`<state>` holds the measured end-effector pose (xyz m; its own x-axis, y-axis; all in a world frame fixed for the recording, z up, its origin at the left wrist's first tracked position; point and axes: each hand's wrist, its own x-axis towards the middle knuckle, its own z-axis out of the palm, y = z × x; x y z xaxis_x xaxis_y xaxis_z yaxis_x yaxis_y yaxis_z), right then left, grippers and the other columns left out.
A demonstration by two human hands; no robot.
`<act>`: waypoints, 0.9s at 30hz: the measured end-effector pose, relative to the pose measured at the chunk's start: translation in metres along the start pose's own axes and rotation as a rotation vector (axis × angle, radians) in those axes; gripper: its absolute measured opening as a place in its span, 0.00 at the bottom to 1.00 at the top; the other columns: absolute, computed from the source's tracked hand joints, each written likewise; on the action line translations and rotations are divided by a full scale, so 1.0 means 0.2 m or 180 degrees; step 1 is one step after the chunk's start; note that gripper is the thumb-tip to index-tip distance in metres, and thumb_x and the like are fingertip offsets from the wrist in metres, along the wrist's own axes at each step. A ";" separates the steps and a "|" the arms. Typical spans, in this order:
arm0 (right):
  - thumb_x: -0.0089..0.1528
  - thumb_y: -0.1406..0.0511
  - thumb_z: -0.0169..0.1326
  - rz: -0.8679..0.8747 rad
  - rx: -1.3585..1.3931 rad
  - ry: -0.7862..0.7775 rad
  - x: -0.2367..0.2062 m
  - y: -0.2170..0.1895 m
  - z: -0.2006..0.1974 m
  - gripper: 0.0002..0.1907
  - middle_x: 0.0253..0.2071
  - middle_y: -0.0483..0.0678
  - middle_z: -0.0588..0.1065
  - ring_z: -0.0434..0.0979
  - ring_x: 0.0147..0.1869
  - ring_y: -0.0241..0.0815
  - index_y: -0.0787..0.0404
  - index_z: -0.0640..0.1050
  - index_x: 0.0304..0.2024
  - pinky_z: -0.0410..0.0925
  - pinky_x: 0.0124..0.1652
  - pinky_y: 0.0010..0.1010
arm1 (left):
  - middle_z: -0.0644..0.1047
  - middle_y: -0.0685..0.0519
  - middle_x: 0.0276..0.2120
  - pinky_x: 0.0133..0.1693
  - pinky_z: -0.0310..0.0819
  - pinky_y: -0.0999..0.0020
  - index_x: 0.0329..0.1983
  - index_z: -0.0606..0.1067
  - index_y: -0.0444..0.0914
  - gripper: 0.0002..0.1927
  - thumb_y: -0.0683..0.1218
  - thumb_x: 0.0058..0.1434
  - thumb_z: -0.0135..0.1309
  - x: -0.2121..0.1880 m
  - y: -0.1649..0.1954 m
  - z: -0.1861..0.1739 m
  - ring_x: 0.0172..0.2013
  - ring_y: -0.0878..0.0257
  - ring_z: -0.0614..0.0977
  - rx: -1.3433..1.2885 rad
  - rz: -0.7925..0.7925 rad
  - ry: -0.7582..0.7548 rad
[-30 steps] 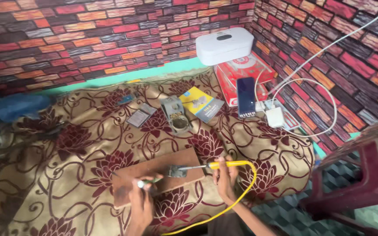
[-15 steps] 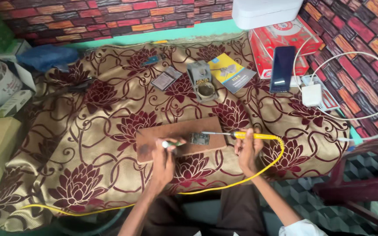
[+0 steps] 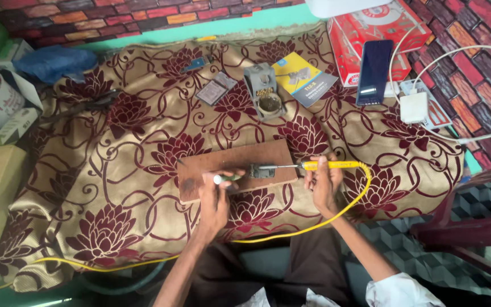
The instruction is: The person uses a soldering iron and solder wire to work on a small circuit board placed on a wooden block. The hands repeatedly apply heat and solder to specific points on the board while seated at a table.
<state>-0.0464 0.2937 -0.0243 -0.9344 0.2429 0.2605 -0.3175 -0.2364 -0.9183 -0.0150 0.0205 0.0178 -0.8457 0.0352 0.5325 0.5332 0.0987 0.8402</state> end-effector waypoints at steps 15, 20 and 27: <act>0.74 0.56 0.43 -0.0249 -0.0150 -0.0259 0.00 -0.01 0.01 0.17 0.21 0.45 0.68 0.68 0.20 0.31 0.65 0.68 0.44 0.58 0.21 0.20 | 0.83 0.45 0.45 0.40 0.75 0.70 0.48 0.69 0.33 0.06 0.36 0.72 0.41 0.02 0.04 -0.01 0.37 0.61 0.83 0.0311 -0.0025 0.0049; 0.74 0.56 0.43 -0.0194 -0.0276 -0.0255 0.00 -0.01 0.01 0.17 0.21 0.45 0.69 0.69 0.20 0.31 0.65 0.69 0.45 0.59 0.21 0.20 | 0.84 0.45 0.45 0.41 0.74 0.69 0.48 0.70 0.33 0.06 0.37 0.73 0.43 0.02 0.04 0.00 0.37 0.61 0.81 0.0387 -0.0143 0.0060; 0.73 0.58 0.45 0.0031 -0.0208 -0.0062 0.03 0.01 0.02 0.15 0.19 0.45 0.69 0.67 0.17 0.30 0.65 0.70 0.42 0.56 0.19 0.19 | 0.83 0.45 0.44 0.47 0.73 0.68 0.46 0.72 0.32 0.06 0.37 0.71 0.43 0.01 0.02 0.00 0.42 0.58 0.82 0.0382 -0.0132 0.0125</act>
<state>-0.0531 0.2909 -0.0244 -0.9405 0.2225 0.2567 -0.2979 -0.1767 -0.9381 -0.0144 0.0206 0.0218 -0.8641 -0.0100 0.5031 0.4892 0.2178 0.8445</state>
